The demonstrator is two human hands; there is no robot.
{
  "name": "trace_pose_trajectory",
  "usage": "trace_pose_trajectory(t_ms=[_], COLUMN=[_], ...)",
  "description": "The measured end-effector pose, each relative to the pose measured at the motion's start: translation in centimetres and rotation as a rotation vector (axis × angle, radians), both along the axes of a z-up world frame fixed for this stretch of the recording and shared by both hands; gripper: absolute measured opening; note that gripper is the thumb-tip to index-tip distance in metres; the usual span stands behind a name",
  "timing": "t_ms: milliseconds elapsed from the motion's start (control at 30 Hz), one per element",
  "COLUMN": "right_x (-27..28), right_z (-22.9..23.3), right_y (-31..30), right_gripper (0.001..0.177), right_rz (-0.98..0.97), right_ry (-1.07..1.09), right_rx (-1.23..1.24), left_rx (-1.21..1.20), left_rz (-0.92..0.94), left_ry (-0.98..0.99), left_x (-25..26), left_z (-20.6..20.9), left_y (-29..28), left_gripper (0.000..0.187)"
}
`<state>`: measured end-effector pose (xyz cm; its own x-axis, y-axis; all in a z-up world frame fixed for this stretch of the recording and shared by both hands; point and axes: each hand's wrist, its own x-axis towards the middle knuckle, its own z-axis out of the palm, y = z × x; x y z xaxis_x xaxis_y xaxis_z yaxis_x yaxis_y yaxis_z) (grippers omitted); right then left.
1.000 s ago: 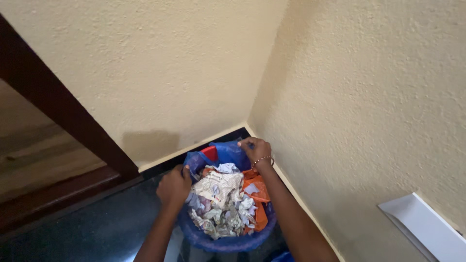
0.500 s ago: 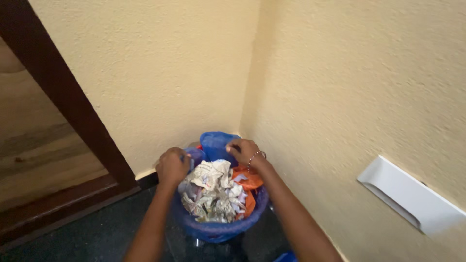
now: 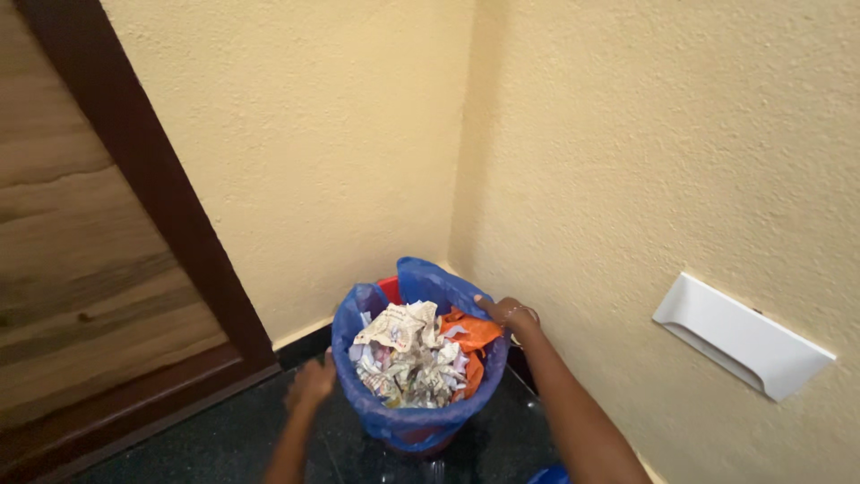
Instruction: The person removes a full blue trash bag from a red bucket, ties it shut, and places it on the floor. They then retrieve a new blue trash bag, line the bucket with it, and place the tied full bag inside the bucket.
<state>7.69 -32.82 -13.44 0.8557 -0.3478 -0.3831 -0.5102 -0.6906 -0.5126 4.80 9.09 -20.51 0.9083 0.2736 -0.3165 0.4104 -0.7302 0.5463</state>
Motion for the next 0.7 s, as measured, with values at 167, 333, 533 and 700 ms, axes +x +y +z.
trace_pose_trajectory(t_ms=[167, 333, 533, 700], right_x=[-0.5, -1.1, -1.3, 1.5], right_z=[-2.3, -1.1, 0.6, 0.1], right_y=[-0.3, 0.6, 1.4, 1.0], right_gripper=[0.077, 0.064, 0.035, 0.025], right_rz=[-0.046, -0.056, -0.089, 0.215], right_ry=[-0.253, -0.408, -0.647, -0.949], right_rx=[0.574, -0.029, -0.057, 0.428], left_rx=[-0.768, -0.827, -0.516, -0.751], left_rz=[0.032, -0.035, 0.059, -0.101], left_ry=[0.071, -0.1, -0.437, -0.501], left_x=[1.1, 1.9, 1.2, 0.4], left_z=[-4.4, -5.1, 0.1, 4.8], left_y=[0.3, 1.5, 0.8, -0.1], left_gripper=[0.054, 0.04, 0.038, 0.03])
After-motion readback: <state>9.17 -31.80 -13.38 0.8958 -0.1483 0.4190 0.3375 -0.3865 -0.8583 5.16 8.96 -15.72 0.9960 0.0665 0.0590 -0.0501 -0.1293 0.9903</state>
